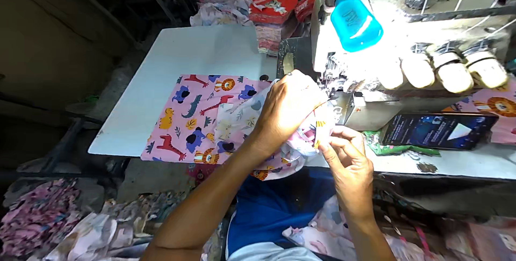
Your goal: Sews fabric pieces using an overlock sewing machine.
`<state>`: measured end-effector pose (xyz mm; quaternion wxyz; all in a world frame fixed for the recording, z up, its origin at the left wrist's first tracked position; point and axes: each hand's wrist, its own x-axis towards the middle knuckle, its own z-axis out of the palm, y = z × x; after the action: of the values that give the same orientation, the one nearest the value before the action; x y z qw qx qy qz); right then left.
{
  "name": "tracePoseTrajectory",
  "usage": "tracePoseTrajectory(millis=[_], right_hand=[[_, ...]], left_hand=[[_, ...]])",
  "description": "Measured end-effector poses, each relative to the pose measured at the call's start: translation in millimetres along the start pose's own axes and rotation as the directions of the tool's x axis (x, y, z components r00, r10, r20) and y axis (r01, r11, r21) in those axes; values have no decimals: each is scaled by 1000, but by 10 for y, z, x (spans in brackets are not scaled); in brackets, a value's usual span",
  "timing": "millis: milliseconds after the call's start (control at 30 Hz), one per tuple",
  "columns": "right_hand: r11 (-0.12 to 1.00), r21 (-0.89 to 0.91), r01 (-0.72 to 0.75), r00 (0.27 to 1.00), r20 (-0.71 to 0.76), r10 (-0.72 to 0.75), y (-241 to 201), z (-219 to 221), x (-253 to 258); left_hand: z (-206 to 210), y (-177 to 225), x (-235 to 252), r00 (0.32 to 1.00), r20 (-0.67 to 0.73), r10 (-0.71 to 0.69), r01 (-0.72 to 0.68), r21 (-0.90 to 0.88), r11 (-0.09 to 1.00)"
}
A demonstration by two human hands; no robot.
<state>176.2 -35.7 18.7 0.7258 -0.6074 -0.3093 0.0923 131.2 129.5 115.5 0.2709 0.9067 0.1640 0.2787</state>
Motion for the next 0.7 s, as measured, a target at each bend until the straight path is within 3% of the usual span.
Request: tracePoseTrajectory(millis=[167, 333, 700], right_hand=[[984, 139, -116, 988, 114, 100, -59, -126, -81], [980, 155, -125, 986, 131, 105, -87, -129, -48], [952, 261, -161, 984, 120, 133, -145, -142, 18]], left_hand=[[-123, 20, -105, 993, 110, 34, -45, 104, 994], [-186, 30, -15, 982, 188, 30, -58, 145, 988], [1, -136, 3, 994, 50, 98, -105, 167, 980]])
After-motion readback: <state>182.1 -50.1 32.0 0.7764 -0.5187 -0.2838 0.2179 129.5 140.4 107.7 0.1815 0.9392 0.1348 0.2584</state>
